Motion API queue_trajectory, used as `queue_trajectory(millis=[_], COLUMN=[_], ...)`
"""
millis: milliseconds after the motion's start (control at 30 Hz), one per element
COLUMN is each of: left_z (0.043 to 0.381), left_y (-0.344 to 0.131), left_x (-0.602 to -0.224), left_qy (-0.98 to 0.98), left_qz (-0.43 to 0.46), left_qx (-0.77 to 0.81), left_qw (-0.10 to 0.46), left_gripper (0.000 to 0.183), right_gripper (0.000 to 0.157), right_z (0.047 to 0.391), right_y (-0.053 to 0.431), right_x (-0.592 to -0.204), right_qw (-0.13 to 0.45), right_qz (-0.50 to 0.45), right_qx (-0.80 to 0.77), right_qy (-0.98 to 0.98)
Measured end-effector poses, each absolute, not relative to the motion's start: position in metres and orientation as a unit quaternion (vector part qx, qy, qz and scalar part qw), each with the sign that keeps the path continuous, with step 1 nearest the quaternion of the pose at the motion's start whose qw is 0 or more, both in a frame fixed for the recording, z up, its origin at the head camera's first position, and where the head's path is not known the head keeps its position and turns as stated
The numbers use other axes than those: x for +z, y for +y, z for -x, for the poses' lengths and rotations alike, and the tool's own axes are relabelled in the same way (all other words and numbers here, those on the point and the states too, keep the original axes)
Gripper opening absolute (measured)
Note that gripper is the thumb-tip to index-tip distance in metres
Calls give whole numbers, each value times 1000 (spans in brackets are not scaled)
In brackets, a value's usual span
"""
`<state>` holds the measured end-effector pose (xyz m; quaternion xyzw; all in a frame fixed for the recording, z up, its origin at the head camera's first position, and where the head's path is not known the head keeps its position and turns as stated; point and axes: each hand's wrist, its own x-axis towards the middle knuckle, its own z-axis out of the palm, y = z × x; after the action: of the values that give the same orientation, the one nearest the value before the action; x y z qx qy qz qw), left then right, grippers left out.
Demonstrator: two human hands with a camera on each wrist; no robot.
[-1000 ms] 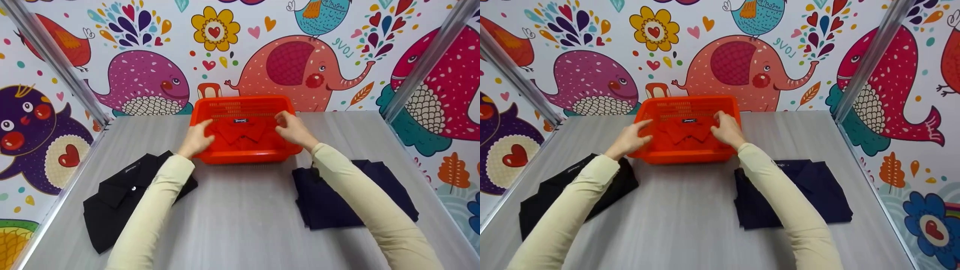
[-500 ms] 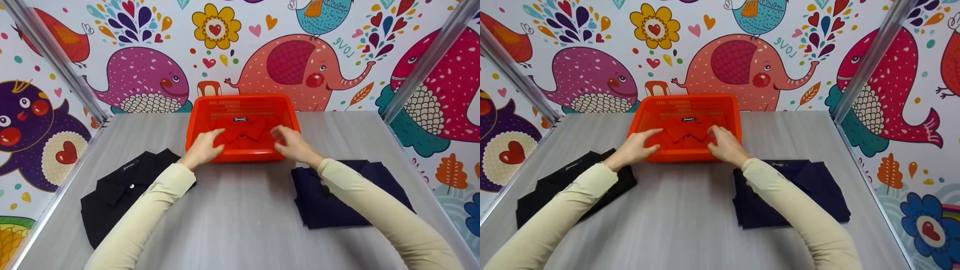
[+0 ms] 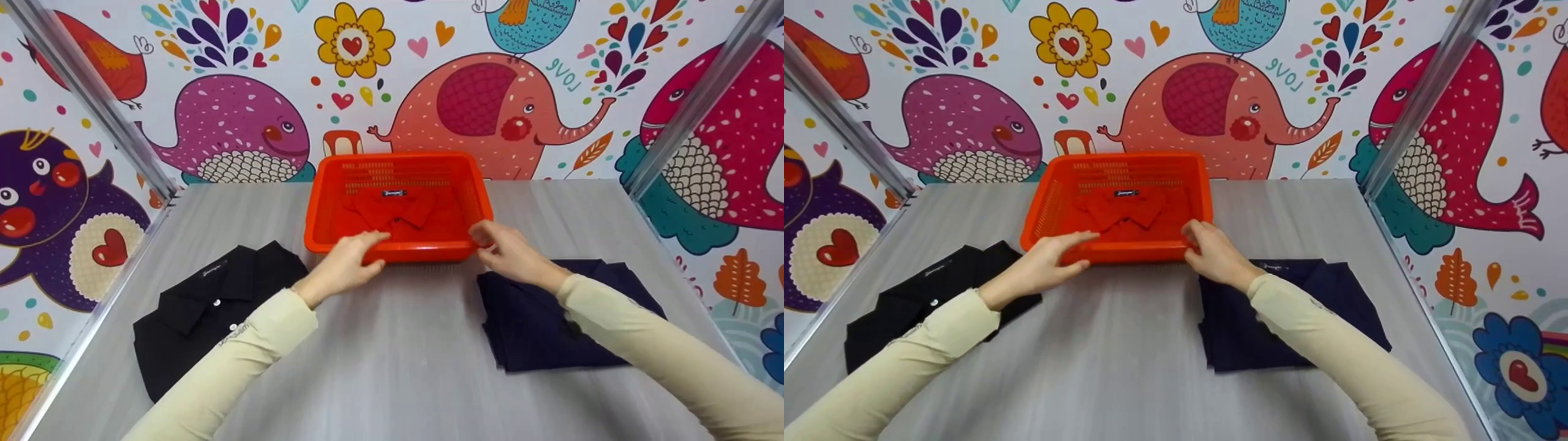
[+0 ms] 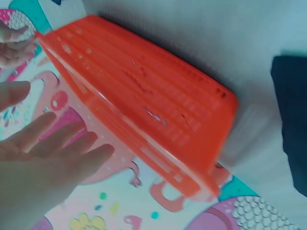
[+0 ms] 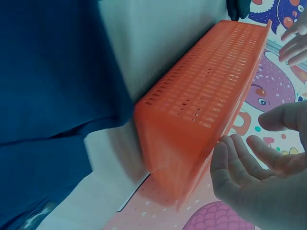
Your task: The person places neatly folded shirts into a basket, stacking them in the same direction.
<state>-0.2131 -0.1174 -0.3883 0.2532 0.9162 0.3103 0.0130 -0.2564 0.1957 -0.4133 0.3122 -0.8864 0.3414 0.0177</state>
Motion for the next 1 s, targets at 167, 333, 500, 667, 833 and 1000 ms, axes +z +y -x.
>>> queue_trajectory(millis=[167,333,500,667,833,1000], left_z=[203,199,199,196,194,194], left_y=[-108,-103,-96,-87,-76,-64], left_x=[-388,-387,-388,-390,-393,-401], left_qy=[915,913,912,914,914,915], left_qz=[-266,-275,-289,-306,-324,-343], left_qx=[300,298,287,261,238,206], left_qw=[42,47,51,58,57,39], left_gripper=[48,48,48,46,44,39], right_gripper=[29,31,31,30,30,30], right_z=[252,249,243,236,229,225], right_y=[219,241,266,291,312,330], right_x=[-418,-424,-428,-429,-434,-439], right_qw=[24,14,11,9,16,23], right_qz=[-305,-281,-263,-243,-225,-205], right_qx=[341,338,333,317,318,312], right_qy=[-889,-898,-905,-917,-921,-927])
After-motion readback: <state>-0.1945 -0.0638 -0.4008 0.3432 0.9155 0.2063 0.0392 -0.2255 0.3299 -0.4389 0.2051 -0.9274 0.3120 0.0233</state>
